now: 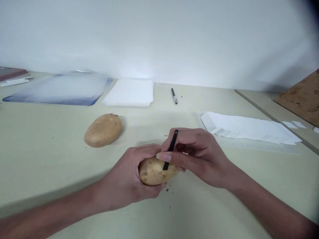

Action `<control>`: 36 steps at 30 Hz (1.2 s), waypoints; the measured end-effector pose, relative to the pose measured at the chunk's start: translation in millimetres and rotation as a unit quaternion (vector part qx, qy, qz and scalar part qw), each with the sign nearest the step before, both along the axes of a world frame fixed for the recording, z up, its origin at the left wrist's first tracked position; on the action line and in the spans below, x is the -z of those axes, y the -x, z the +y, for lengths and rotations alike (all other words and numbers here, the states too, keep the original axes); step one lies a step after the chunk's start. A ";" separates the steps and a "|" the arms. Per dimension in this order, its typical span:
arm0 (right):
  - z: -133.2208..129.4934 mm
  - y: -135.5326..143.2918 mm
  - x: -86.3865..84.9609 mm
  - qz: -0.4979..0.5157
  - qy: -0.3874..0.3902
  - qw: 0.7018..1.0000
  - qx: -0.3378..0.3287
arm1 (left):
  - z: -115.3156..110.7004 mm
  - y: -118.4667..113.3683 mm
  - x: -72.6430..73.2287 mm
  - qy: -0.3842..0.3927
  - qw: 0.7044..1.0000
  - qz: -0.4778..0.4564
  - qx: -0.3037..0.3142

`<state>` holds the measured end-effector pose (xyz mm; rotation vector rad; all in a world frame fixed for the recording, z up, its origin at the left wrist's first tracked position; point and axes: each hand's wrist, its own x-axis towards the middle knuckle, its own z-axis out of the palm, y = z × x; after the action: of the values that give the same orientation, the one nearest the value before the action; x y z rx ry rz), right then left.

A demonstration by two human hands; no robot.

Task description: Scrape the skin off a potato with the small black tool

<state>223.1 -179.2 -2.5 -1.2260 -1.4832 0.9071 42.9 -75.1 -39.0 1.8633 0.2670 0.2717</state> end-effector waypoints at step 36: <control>18.0 -3.5 -12.4 0.019 0.078 0.992 -0.101 | 5.4 0.8 -3.5 0.074 0.996 0.023 0.039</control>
<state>226.6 -161.2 9.9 -1.1776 -1.5493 1.1941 42.1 -69.7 -35.5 1.7302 0.2393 0.1513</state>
